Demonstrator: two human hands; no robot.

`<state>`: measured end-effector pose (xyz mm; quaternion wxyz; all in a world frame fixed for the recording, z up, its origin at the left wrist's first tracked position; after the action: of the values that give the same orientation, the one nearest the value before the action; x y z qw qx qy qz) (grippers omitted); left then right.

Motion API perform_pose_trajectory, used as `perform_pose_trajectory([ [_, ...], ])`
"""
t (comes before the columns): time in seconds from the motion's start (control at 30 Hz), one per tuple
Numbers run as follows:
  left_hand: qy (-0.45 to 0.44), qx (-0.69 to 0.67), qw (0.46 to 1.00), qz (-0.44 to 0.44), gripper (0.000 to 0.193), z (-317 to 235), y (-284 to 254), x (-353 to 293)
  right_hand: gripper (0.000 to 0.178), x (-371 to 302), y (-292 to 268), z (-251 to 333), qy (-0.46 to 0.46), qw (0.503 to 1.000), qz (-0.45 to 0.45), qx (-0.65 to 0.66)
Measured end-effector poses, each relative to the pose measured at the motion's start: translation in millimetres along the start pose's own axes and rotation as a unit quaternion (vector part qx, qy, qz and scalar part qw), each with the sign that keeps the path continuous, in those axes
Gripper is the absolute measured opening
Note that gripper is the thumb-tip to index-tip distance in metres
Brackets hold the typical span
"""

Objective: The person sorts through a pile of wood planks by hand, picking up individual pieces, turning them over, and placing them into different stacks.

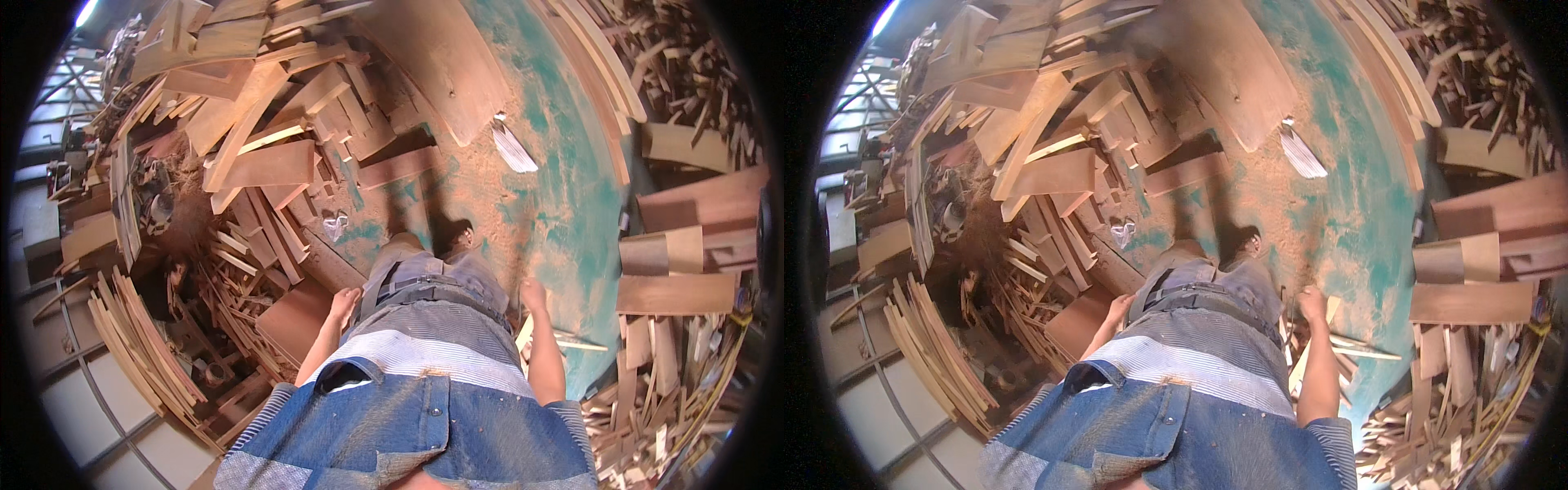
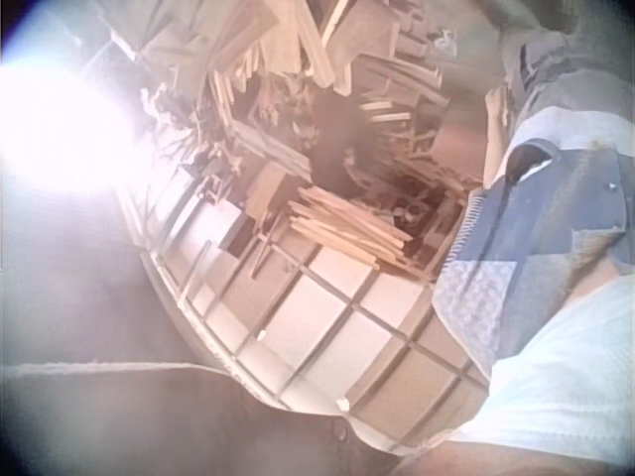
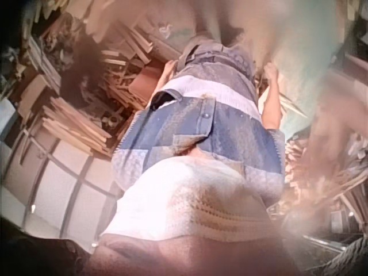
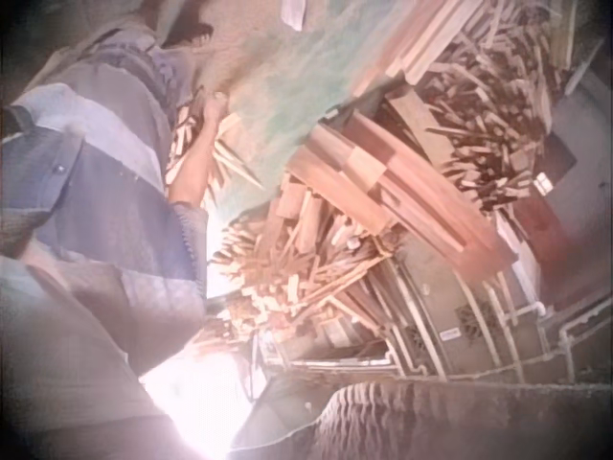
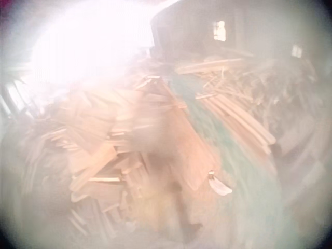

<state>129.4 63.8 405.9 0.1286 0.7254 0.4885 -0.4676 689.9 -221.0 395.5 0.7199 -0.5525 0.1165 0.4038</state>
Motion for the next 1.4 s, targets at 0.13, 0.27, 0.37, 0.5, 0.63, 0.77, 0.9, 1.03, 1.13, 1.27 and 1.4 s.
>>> perform_pose_trajectory([
  [0.13,-0.015,0.027,1.000,0.003,0.024,-53,14,23,0.028,75,-53,-57,0.038,0.996,-0.072,0.025],
  [0.27,-0.019,0.020,0.999,0.042,0.023,-87,40,50,0.035,74,-90,-15,0.012,0.993,-0.102,0.057],
  [0.37,0.026,0.133,0.989,0.064,0.039,-116,58,88,0.034,62,-55,-14,-0.010,0.994,-0.096,0.041],
  [0.5,0.109,0.228,0.964,0.081,0.055,-123,63,161,0.035,19,12,9,0.106,0.989,0.018,-0.106],
  [0.63,0.114,0.203,0.970,0.072,0.056,-188,64,197,0.030,2,66,-11,0.093,0.986,0.109,-0.090],
  [0.77,0.063,0.214,0.971,0.085,0.063,-228,49,232,0.031,29,47,26,0.136,0.984,0.104,-0.047],
  [0.9,0.117,0.297,0.945,0.079,0.062,-304,40,263,0.037,97,-8,63,0.148,0.988,0.040,0.000],
  [1.03,0.163,0.323,0.927,0.103,0.062,-443,73,294,0.040,149,-83,125,0.102,0.979,-0.134,0.119],
  [1.13,0.233,0.313,0.919,0.064,0.063,-530,90,358,0.037,174,-137,182,0.071,0.976,-0.157,0.136],
  [1.27,0.435,0.287,0.849,-0.082,0.057,-717,118,372,0.036,239,-150,147,0.151,0.982,0.012,-0.109],
  [1.4,0.422,0.369,0.813,-0.158,0.064,-829,115,430,0.031,283,-203,105,0.167,0.972,0.095,-0.135],
])
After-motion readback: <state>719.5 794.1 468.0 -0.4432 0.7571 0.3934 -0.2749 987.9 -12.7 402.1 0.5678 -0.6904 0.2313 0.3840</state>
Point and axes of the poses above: each hand's wrist, its own x-axis towards the middle knuckle, its own y-axis out of the palm, z = x × y, the point moved 10 cm from there along x, towards the middle knuckle, and after that the axes turned 4 degrees about y, right-handed, at the moved point
